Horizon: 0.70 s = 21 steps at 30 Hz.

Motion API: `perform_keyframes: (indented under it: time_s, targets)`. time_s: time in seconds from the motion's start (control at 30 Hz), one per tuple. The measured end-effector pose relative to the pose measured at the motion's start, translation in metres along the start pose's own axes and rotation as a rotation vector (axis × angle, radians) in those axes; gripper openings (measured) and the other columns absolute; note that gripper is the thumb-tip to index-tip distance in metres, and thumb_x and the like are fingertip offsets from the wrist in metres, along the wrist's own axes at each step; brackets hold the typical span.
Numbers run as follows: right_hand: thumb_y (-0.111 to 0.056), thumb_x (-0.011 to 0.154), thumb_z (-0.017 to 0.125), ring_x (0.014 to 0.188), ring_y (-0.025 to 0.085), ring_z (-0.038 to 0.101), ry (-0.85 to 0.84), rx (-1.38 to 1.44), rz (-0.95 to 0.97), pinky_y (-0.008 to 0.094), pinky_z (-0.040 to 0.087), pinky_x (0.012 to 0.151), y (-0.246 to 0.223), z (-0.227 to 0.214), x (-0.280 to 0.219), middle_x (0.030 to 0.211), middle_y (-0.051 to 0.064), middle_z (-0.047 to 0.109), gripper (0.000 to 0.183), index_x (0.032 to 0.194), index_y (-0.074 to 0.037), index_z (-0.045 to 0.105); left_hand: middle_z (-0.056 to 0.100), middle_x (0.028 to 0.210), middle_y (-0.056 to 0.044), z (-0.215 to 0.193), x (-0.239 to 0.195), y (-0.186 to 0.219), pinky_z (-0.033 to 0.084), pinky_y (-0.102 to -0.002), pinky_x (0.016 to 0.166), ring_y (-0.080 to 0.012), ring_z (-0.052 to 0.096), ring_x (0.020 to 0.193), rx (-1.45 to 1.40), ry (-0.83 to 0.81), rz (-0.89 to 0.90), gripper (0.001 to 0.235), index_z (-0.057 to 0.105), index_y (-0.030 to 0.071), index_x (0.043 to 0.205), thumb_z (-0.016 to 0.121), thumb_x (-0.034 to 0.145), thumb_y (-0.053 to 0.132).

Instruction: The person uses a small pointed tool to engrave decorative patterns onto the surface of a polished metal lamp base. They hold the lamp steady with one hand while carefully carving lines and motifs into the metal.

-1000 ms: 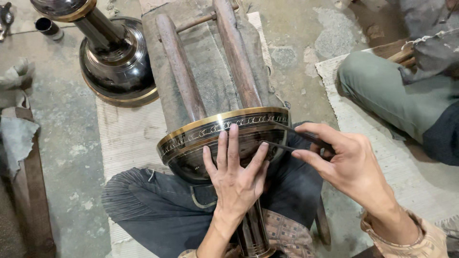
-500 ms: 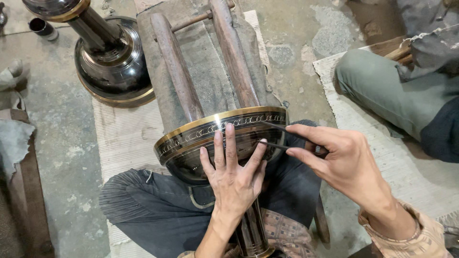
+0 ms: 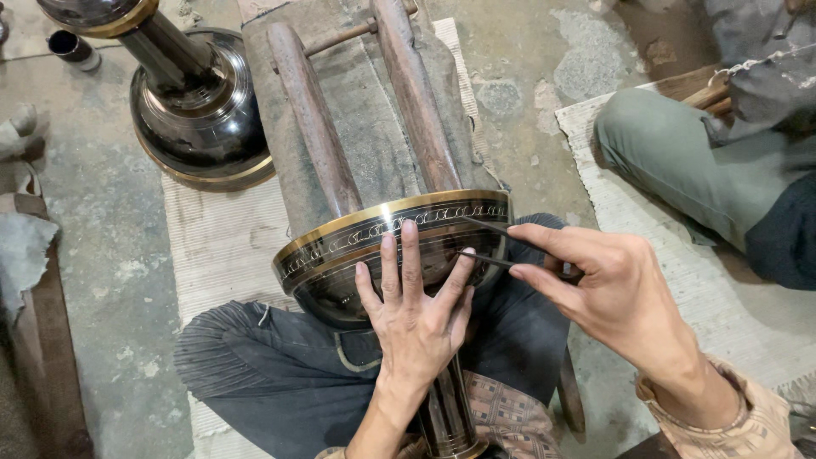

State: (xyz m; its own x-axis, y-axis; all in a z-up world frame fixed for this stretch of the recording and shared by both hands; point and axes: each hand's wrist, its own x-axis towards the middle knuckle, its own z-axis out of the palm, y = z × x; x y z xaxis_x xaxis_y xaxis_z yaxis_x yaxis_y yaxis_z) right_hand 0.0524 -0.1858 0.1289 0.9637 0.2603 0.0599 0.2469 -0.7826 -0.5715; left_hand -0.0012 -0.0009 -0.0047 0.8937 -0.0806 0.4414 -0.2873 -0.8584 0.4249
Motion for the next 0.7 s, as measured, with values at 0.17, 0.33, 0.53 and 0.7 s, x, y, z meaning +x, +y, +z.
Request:
perform_keyframes:
  time_s: [0.17, 0.33, 0.53, 0.7]
  targets:
    - [-0.017, 0.075, 0.084, 0.058, 0.02, 0.07, 0.003, -0.016, -0.01, 0.032, 0.052, 0.051, -0.001, 0.0, 0.0, 0.089, 0.014, 0.077, 0.041, 0.113, -0.008, 0.076, 0.025, 0.167, -0.021, 0.0, 0.001, 0.0, 0.015, -0.067, 0.12, -0.0405, 0.023, 0.155, 0.007, -0.003, 0.003, 0.056, 0.059, 0.039, 0.146, 0.074, 0.092, 0.04]
    - [-0.018, 0.079, 0.081, 0.072, 0.029, 0.074, -0.009, -0.064, -0.129, 0.035, 0.056, 0.058, -0.006, -0.003, 0.002, 0.093, 0.015, 0.076, 0.041, 0.118, -0.007, 0.073, 0.027, 0.167, -0.021, 0.001, -0.004, -0.001, 0.015, -0.067, 0.121, -0.0403, 0.025, 0.155, -0.039, 0.015, 0.0, 0.055, 0.061, 0.038, 0.143, 0.076, 0.09, 0.037]
    - [-0.014, 0.085, 0.069, 0.059, 0.029, 0.069, -0.233, -0.537, -0.171, 0.041, 0.053, 0.05, -0.029, 0.002, 0.002, 0.072, 0.006, 0.069, 0.035, 0.119, -0.015, 0.072, 0.043, 0.157, -0.019, 0.0, -0.018, -0.014, 0.019, -0.066, 0.128, -0.0415, 0.035, 0.153, -0.228, 0.246, -0.121, 0.038, 0.065, 0.018, 0.114, 0.077, 0.079, 0.025]
    - [-0.01, 0.072, 0.066, 0.052, 0.023, 0.068, -0.207, -0.684, -0.362, 0.038, 0.052, 0.041, -0.052, 0.015, 0.003, 0.063, 0.005, 0.062, 0.036, 0.108, -0.009, 0.071, 0.044, 0.152, -0.023, -0.006, -0.027, -0.033, 0.018, -0.068, 0.127, -0.0453, 0.035, 0.15, -0.272, 0.333, -0.221, 0.052, 0.052, 0.009, 0.121, 0.077, 0.08, 0.029]
